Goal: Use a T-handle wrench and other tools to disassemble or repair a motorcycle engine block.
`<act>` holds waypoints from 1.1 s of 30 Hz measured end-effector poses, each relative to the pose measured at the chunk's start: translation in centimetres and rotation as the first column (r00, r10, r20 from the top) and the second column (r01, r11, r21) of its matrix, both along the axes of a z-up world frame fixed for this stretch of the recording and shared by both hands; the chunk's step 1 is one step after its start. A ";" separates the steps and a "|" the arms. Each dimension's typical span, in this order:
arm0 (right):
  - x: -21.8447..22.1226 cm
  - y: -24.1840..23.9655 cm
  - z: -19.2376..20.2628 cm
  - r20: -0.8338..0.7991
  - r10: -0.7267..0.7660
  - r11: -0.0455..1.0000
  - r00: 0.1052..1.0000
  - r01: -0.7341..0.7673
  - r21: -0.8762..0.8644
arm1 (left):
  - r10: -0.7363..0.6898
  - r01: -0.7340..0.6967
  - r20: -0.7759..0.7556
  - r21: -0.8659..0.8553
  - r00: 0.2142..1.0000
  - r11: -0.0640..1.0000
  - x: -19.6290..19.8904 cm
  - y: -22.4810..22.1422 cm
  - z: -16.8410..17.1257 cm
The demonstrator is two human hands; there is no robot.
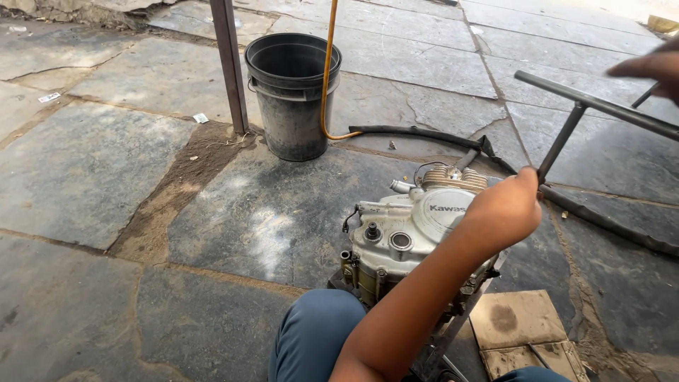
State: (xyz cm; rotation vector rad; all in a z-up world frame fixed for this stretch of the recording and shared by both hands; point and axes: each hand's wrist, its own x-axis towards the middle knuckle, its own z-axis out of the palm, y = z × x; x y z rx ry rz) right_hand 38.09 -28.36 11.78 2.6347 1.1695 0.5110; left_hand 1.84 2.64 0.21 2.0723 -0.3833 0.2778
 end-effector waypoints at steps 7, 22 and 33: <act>-26.7 14.9 6.7 0.464 0.260 0.831 0.847 0.049 -0.555 | -0.046 0.052 -0.075 0.067 0.996 0.996 -1.9 1.2 2.3; -31.8 19.8 8.6 0.525 0.124 0.747 0.842 0.269 -0.608 | -0.051 0.063 -0.158 0.074 0.986 0.995 0.0 -0.3 1.0; -28.4 21.6 5.2 0.362 0.067 0.864 0.930 0.128 -0.487 | -0.049 0.048 0.012 0.082 0.999 0.995 0.4 -0.9 -1.5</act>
